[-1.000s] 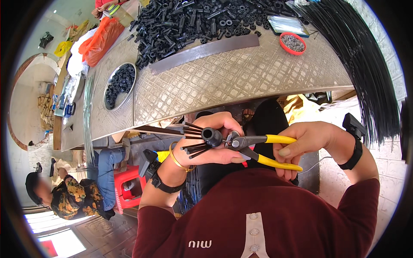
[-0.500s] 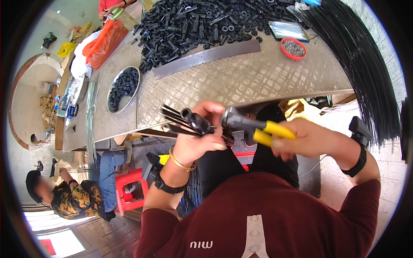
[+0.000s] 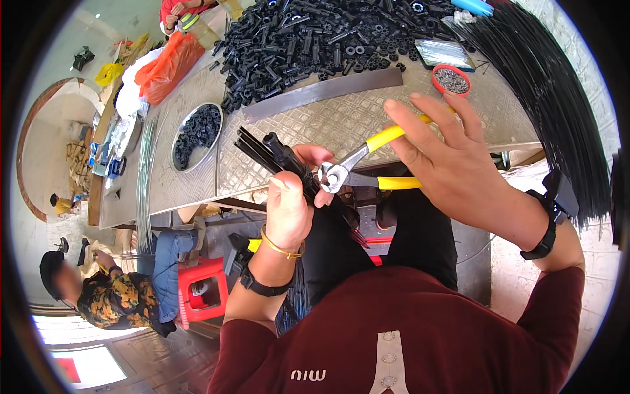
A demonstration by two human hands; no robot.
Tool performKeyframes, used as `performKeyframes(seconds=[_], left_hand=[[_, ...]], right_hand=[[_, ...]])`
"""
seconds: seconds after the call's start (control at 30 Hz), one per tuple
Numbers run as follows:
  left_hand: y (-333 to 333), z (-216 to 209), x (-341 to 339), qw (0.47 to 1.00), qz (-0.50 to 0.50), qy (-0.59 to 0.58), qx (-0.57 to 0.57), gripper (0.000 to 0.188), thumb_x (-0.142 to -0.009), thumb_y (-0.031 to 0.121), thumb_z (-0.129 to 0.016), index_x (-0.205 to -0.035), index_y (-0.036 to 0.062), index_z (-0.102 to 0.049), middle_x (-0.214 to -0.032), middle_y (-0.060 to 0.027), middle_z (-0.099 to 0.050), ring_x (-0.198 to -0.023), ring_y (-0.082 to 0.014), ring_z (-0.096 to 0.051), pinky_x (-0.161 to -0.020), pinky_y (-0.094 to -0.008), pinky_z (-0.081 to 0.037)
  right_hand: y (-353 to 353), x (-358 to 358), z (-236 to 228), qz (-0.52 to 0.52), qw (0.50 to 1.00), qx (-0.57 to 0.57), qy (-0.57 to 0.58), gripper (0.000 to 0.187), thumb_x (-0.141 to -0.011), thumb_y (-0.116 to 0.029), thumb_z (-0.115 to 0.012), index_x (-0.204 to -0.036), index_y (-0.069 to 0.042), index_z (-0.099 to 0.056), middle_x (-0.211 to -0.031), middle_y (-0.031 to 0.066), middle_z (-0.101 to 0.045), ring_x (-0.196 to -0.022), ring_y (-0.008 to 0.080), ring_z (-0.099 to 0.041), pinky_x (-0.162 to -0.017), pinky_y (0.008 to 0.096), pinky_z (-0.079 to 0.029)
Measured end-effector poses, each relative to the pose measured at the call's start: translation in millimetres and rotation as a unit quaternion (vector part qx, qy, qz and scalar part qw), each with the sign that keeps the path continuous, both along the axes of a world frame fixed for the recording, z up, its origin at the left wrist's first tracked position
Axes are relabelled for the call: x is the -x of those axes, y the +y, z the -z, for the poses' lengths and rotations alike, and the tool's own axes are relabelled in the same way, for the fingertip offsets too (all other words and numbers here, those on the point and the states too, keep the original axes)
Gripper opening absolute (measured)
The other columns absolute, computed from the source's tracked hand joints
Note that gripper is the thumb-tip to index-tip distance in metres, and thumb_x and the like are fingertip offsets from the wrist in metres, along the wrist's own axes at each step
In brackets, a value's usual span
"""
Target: Assembling black plastic components using pliers and zip ties at a workbench in a factory setting.
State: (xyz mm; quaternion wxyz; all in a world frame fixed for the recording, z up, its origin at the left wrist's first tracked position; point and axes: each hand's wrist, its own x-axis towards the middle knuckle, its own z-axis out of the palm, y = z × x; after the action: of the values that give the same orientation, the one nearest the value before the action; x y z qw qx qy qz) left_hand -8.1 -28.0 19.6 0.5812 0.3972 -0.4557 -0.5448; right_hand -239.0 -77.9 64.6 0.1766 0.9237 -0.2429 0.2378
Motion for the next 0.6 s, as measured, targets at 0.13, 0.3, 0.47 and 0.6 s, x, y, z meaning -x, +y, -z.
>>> performKeyframes(seconds=[0.13, 0.3, 0.47, 0.6], left_hand=[[1, -1, 0, 1.0, -0.004, -0.005, 0.002, 0.086, -0.067, 0.079, -0.041, -0.099, 0.0004, -0.05, -0.069, -0.001, -0.049, -0.05, -0.0078, -0.04, -0.05, -0.0239, -0.032], [0, 1, -4, 1.0, -0.001, -0.013, -0.002, 0.088, -0.067, 0.079, -0.04, -0.102, -0.0008, -0.051, -0.067, -0.0014, -0.05, -0.049, -0.008, -0.04, -0.05, -0.0236, -0.033], [1, 6, -6, 1.0, -0.007, -0.009, -0.002, 0.089, -0.068, 0.078, -0.04, -0.102, -0.0025, -0.053, -0.065, -0.0016, -0.05, -0.049, -0.0083, -0.04, -0.048, -0.0236, -0.032], [3, 11, -11, 1.0, 0.005, -0.004, -0.009, 0.086, -0.071, 0.075, -0.042, -0.102, -0.004, -0.055, -0.072, -0.0055, -0.054, -0.049, -0.0091, -0.042, -0.048, -0.0237, -0.033]], right_hand=[[-3, -3, 0, 0.002, 1.0, 0.011, 0.003, 0.024, -0.074, -0.01, -0.056, -0.096, -0.001, -0.06, -0.13, 0.0103, -0.045, -0.115, 0.0287, -0.042, -0.096, 0.0458, -0.028], [-4, -1, -2, -0.022, 1.0, 0.004, 0.015, 0.023, -0.076, -0.012, -0.056, -0.096, -0.001, -0.061, -0.126, 0.0076, -0.048, -0.106, 0.0254, -0.046, -0.086, 0.0403, -0.032], [1, 4, 9, -0.008, 0.995, -0.082, 0.063, 0.025, -0.073, -0.012, -0.058, -0.095, -0.001, -0.061, -0.112, 0.0056, -0.052, -0.091, 0.0214, -0.048, -0.076, 0.0353, -0.034], [7, 1, 17, -0.005, 0.989, -0.138, 0.055, 0.025, -0.071, -0.011, -0.06, -0.094, -0.002, -0.062, -0.109, 0.0044, -0.052, -0.092, 0.0223, -0.047, -0.077, 0.0338, -0.036]])
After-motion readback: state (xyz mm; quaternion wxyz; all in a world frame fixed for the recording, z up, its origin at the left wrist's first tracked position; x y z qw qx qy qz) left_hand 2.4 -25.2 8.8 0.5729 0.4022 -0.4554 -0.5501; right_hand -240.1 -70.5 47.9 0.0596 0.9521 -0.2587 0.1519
